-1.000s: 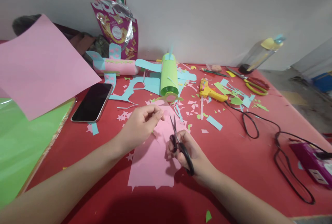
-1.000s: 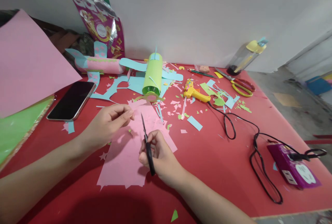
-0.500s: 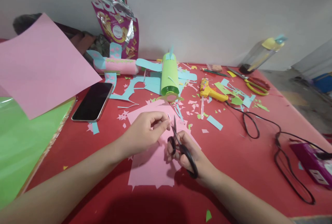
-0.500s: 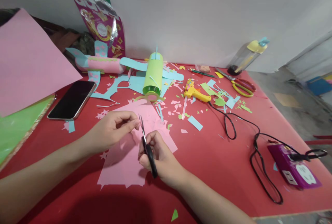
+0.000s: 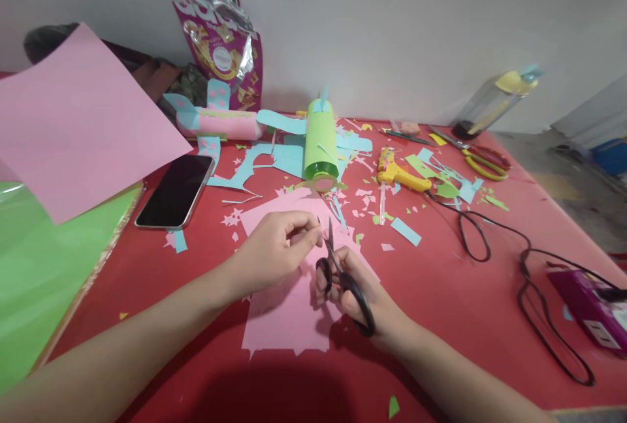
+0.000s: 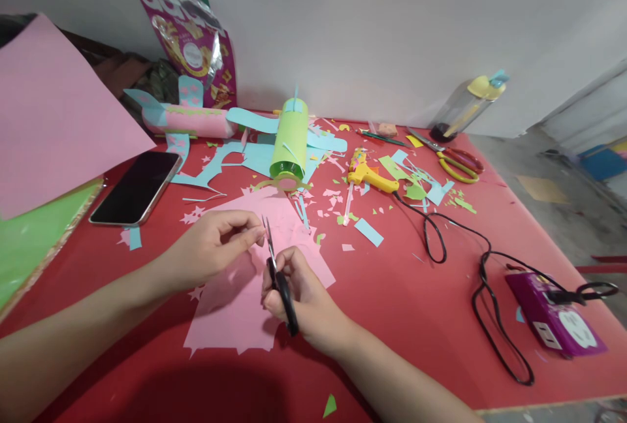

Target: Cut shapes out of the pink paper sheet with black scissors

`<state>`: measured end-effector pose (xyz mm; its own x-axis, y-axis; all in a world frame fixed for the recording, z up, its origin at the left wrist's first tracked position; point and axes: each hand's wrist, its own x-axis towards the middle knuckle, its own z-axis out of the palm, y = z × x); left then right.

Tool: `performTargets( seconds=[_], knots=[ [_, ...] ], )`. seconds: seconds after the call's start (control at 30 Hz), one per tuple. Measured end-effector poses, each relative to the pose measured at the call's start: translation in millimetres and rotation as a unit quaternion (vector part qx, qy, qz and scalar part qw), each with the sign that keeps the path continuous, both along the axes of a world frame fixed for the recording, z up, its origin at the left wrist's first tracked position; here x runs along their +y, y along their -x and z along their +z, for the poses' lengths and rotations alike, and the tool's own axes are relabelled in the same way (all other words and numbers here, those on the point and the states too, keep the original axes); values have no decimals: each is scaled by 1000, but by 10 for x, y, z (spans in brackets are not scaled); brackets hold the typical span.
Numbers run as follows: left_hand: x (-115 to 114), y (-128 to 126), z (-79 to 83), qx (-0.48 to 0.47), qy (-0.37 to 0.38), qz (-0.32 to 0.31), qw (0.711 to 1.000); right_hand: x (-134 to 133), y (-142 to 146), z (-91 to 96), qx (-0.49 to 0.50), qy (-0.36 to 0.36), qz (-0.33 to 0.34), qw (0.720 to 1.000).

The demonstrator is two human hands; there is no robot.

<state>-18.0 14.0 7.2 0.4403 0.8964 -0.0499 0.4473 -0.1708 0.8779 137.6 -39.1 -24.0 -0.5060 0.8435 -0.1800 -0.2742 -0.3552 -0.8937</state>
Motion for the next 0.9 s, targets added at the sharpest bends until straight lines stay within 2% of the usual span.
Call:
performTargets(
  seconds=[0.53,0.9],
  knots=[
    [16,8,19,22,-3,4,1000,16,12,15,-20,-9,-3,1000],
    [29,32,17,35,9,5,999,18,30,42,-29,38,-23,999]
  ],
)
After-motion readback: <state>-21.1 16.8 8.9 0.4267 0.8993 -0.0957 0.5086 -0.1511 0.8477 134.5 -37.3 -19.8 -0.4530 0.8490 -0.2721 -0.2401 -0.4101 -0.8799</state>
